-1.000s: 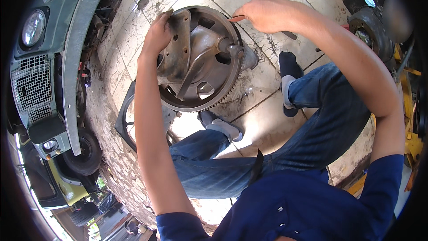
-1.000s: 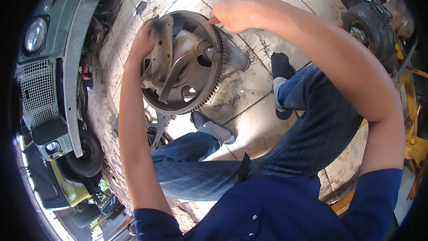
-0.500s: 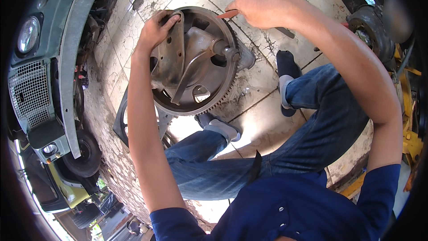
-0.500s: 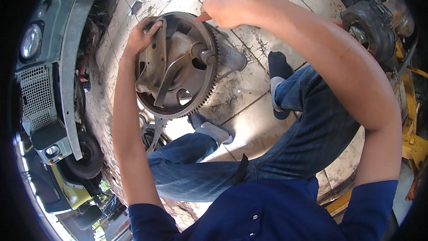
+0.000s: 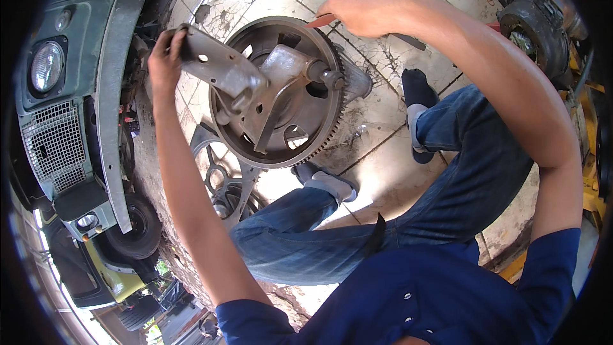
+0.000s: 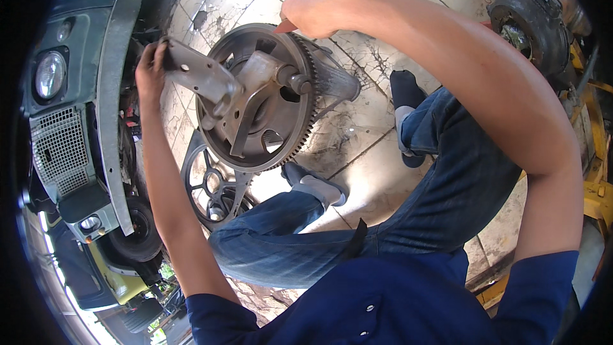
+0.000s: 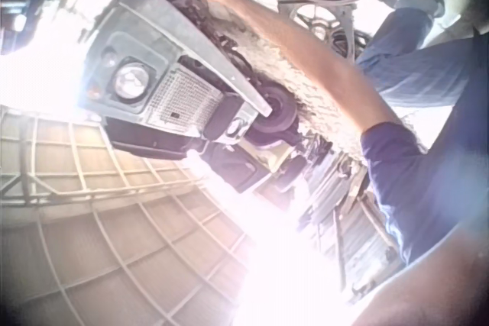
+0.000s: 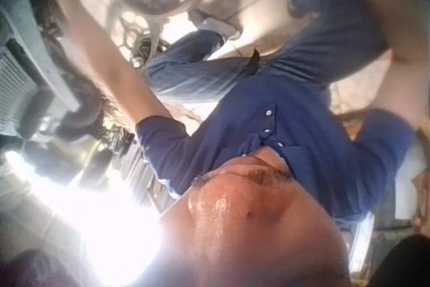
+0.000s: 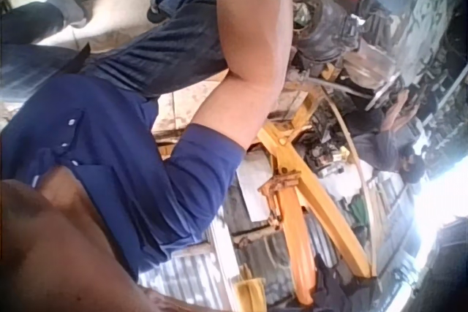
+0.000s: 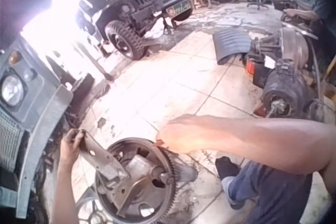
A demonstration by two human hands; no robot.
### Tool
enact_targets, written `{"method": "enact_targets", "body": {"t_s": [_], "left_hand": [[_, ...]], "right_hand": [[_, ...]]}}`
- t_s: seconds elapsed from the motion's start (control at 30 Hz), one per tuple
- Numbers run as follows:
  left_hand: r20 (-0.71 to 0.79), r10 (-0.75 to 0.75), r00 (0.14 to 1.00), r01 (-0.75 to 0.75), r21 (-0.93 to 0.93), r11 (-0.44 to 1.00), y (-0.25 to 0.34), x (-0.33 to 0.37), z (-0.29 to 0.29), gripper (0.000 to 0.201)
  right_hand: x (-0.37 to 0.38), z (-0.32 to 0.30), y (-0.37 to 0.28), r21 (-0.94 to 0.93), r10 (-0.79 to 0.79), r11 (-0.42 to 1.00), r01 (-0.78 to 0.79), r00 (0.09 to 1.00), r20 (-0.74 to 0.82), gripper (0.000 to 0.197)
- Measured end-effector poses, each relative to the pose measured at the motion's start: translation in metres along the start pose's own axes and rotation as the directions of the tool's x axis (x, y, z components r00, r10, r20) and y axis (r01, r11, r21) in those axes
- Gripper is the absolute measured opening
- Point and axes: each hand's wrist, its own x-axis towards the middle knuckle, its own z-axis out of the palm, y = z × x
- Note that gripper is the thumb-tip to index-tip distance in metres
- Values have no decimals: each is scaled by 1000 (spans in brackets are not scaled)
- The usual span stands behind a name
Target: The person sits on the floor and sands a metal brake drum assembly with a sanding block. They repeatedly rub the surface, flip the part, and continue sanding different areas.
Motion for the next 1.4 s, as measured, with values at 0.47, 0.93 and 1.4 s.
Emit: {"method": "enact_targets", "body": {"t_s": [0.47,0.93,1.4], "left_hand": [[-120,371,921,-263,512,818,151,-76,15,36],[116,235,965,-257,245,935,187,-150,28,36],[54,-155,986,160,-111,981,43,-177,25,29]], "right_hand": [[-6,0,9,7,-11,1000,12,994,-106,41],[3,15,31,57,-85,994,98,976,-199,37],[-24,57,-70,-184,-650,753,632,757,-61,67]]}}
